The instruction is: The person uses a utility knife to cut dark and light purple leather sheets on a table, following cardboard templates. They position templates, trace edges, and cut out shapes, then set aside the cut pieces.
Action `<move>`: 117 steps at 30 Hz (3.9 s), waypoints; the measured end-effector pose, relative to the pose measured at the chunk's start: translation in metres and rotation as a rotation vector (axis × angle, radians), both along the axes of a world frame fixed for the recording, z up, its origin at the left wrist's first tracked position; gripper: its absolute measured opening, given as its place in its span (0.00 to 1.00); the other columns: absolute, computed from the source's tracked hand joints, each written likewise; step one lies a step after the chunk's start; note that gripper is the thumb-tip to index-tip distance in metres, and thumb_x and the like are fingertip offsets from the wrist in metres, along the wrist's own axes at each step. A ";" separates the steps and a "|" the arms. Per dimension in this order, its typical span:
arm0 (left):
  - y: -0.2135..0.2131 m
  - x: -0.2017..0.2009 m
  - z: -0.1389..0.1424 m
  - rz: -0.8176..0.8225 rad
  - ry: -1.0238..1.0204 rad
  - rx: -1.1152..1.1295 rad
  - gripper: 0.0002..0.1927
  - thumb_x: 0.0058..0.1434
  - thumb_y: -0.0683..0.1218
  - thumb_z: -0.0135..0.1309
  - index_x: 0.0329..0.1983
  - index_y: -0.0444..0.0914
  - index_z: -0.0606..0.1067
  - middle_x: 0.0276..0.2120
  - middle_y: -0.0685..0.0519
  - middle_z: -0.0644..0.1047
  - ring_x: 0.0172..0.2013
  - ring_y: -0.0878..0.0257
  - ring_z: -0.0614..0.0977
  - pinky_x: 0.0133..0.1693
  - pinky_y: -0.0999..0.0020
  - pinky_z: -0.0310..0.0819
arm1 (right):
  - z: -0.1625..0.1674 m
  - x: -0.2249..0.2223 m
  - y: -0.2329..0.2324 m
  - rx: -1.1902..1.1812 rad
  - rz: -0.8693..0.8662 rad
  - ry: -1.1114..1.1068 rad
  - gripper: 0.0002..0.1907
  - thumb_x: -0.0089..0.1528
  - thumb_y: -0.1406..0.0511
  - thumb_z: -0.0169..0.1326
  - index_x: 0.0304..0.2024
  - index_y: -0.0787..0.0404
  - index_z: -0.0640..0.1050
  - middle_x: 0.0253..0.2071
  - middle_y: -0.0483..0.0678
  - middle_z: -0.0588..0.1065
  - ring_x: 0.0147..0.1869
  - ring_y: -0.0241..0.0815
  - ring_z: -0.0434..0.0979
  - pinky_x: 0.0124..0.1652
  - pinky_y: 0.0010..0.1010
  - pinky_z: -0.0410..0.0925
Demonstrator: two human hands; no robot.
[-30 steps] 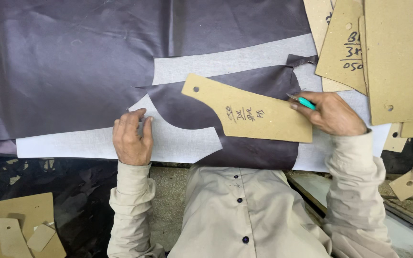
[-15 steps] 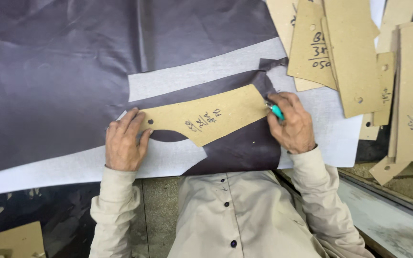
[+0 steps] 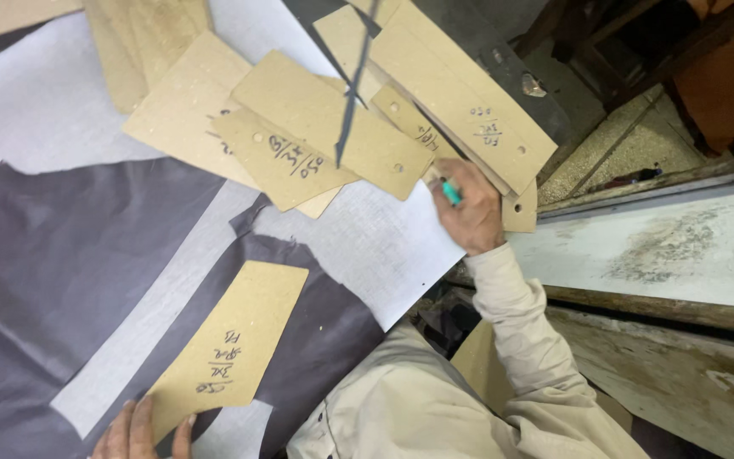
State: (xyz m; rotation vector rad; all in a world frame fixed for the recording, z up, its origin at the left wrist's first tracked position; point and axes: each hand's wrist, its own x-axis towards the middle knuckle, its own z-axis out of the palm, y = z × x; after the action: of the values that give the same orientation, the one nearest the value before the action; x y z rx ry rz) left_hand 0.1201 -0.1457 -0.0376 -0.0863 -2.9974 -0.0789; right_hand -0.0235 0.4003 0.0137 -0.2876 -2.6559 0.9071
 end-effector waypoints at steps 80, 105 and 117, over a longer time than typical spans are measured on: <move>-0.076 0.034 0.051 0.083 -0.018 0.532 0.22 0.57 0.40 0.67 0.56 0.35 0.80 0.59 0.49 0.79 0.51 0.55 0.80 0.56 0.63 0.75 | -0.025 0.033 -0.227 -0.042 0.529 0.129 0.07 0.68 0.72 0.64 0.49 0.65 0.82 0.43 0.56 0.76 0.45 0.52 0.79 0.44 0.39 0.71; -0.070 0.028 0.049 0.050 -0.025 0.432 0.21 0.57 0.41 0.66 0.55 0.36 0.81 0.59 0.51 0.79 0.52 0.56 0.80 0.58 0.63 0.75 | -0.013 0.029 -0.224 -0.063 0.519 0.101 0.09 0.63 0.73 0.62 0.46 0.65 0.83 0.41 0.56 0.76 0.39 0.50 0.78 0.38 0.37 0.70; -0.070 0.029 0.047 0.052 -0.034 0.436 0.21 0.58 0.41 0.66 0.56 0.36 0.81 0.59 0.51 0.79 0.52 0.55 0.79 0.58 0.63 0.75 | -0.019 0.026 -0.211 -0.160 0.570 0.027 0.10 0.65 0.73 0.62 0.50 0.65 0.82 0.43 0.54 0.77 0.42 0.46 0.77 0.41 0.35 0.70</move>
State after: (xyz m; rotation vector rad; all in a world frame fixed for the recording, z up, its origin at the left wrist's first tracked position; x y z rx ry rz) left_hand 0.1490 -0.2156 0.0095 0.0415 -2.9337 -0.7267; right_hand 0.0021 0.1894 -0.0054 0.4711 -2.6816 1.2742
